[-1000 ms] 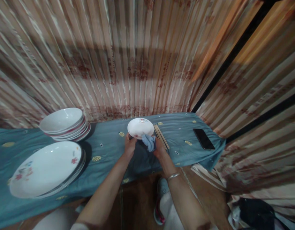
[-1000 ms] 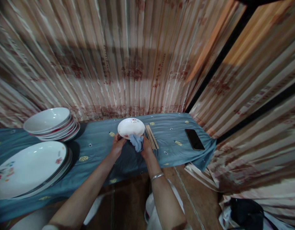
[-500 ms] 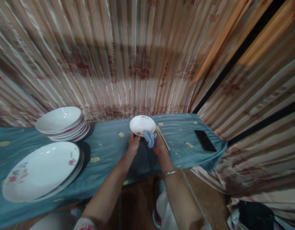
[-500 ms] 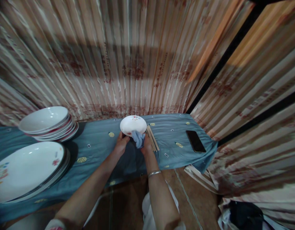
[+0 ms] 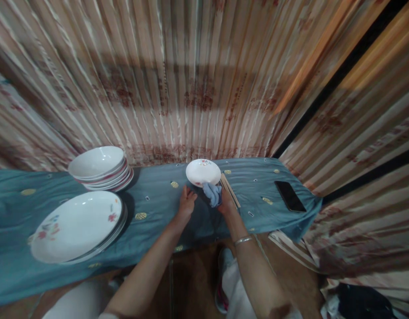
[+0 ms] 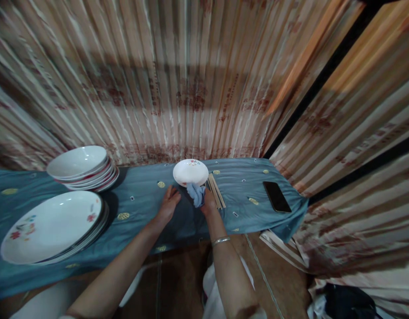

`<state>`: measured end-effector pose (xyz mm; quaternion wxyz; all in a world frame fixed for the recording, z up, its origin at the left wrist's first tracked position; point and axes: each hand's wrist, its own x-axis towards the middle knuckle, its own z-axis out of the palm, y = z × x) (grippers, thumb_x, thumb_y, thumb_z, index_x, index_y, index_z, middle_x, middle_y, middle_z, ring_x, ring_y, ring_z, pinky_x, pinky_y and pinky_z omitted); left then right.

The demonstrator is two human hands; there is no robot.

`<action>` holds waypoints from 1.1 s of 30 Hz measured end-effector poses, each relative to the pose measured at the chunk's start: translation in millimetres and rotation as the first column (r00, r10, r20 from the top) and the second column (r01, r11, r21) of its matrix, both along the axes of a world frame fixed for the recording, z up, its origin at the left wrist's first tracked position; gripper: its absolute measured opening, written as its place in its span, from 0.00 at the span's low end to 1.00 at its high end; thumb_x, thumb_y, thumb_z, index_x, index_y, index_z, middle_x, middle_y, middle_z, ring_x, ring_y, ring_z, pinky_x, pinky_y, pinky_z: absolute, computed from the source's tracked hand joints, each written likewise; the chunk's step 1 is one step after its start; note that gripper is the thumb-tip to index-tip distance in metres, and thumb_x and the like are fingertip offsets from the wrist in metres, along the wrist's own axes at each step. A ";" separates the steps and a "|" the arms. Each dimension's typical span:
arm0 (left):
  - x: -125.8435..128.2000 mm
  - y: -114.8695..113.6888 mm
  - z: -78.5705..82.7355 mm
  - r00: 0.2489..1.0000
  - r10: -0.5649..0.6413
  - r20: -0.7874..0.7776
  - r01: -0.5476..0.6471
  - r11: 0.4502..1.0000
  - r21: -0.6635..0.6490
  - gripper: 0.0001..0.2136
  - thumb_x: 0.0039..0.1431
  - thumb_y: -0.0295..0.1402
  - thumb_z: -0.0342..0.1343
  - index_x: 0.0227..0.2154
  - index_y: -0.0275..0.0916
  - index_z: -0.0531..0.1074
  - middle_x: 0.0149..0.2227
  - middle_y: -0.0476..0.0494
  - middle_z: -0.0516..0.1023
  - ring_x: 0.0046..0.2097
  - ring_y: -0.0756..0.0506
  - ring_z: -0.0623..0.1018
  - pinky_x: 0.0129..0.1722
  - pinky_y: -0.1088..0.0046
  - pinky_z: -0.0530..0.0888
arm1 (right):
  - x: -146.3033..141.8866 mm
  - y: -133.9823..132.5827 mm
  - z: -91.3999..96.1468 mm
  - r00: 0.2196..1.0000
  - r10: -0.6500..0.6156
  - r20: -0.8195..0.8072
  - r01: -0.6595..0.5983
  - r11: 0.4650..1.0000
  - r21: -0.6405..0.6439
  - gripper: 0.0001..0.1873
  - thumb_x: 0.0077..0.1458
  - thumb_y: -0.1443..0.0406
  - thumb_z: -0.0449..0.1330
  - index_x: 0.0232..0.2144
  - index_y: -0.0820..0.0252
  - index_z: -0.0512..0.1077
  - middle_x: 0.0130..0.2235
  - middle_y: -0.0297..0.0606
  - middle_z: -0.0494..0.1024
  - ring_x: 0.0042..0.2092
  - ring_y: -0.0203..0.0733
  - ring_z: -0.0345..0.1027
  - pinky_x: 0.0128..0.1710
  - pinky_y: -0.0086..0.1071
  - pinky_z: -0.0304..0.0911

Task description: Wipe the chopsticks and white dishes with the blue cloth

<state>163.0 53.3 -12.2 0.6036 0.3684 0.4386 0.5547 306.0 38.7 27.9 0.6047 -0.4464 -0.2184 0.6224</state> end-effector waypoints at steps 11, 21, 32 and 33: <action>-74.3 -87.5 19.2 0.995 0.077 -0.069 -0.074 0.996 0.047 0.30 0.46 0.29 0.61 0.55 0.43 0.63 0.62 0.34 0.62 0.61 0.38 0.66 0.56 0.57 0.66 | -59.0 -31.7 -2.2 0.975 0.222 -0.006 -0.222 0.970 -0.095 0.16 0.55 0.55 0.53 0.29 0.60 0.73 0.24 0.37 0.77 0.28 0.41 0.73 0.27 0.32 0.69; -183.1 -139.6 83.6 0.700 0.479 -0.530 -0.213 0.848 0.485 0.30 0.54 0.38 0.58 0.60 0.44 0.60 0.66 0.40 0.56 0.66 0.40 0.55 0.65 0.58 0.50 | -126.1 -58.9 14.9 0.880 0.474 -0.036 -0.476 0.877 -0.066 0.27 0.53 0.44 0.55 0.33 0.62 0.76 0.27 0.39 0.79 0.28 0.39 0.74 0.29 0.29 0.68; -291.8 -122.3 63.4 0.417 0.736 -0.533 -0.641 0.654 0.402 0.43 0.46 0.39 0.63 0.63 0.35 0.50 0.68 0.32 0.48 0.68 0.35 0.48 0.65 0.56 0.44 | -186.3 -80.8 31.3 0.773 0.606 0.191 -0.632 0.764 0.133 0.41 0.51 0.53 0.62 0.63 0.53 0.53 0.32 0.32 0.81 0.34 0.40 0.75 0.40 0.36 0.67; -294.1 -119.1 60.8 0.449 0.744 -0.495 -0.672 0.646 0.362 0.42 0.45 0.39 0.63 0.63 0.38 0.52 0.68 0.35 0.48 0.68 0.36 0.49 0.65 0.57 0.44 | -190.7 -81.5 33.0 0.762 0.614 0.207 -0.644 0.752 0.140 0.42 0.51 0.53 0.62 0.64 0.52 0.51 0.32 0.32 0.80 0.35 0.40 0.75 0.42 0.37 0.66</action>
